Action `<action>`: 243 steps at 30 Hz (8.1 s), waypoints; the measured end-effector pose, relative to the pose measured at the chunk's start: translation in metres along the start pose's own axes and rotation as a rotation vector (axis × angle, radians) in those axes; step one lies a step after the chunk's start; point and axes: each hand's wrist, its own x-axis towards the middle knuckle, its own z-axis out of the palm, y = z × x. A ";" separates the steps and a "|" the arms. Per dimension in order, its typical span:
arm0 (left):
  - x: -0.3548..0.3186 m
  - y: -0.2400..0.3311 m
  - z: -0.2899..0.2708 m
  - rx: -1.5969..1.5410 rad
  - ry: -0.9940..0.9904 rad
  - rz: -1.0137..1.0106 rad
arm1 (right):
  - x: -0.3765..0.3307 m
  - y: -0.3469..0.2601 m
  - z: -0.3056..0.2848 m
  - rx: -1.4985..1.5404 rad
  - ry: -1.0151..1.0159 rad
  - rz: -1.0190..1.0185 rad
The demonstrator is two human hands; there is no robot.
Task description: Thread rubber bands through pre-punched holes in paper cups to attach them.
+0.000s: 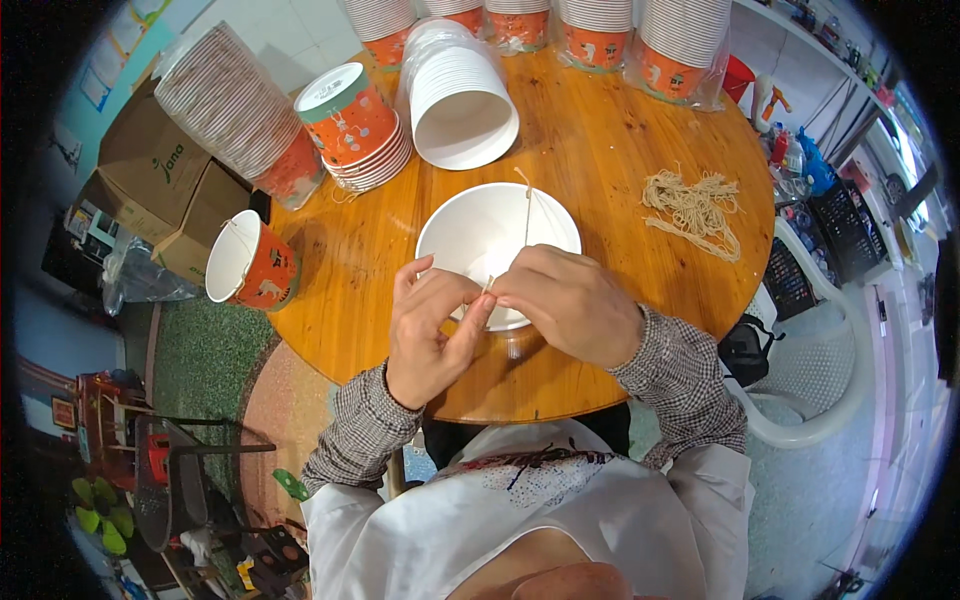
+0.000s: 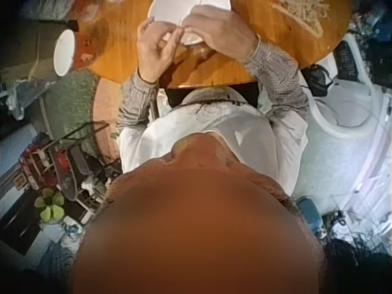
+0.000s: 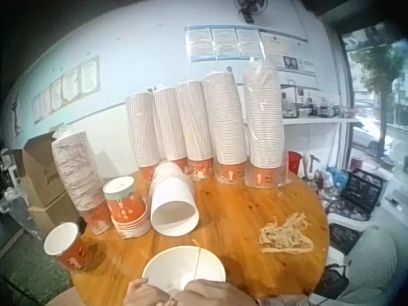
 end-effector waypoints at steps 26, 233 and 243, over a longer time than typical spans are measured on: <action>0.002 -0.007 -0.005 0.442 -0.107 0.260 | -0.089 0.057 0.034 -0.389 0.213 0.056; 0.104 -0.263 0.114 -0.223 0.592 -0.275 | 0.082 0.294 0.092 1.066 0.814 0.611; 0.111 -0.270 0.110 -0.304 0.607 -0.449 | 0.086 0.296 0.087 0.960 0.751 0.602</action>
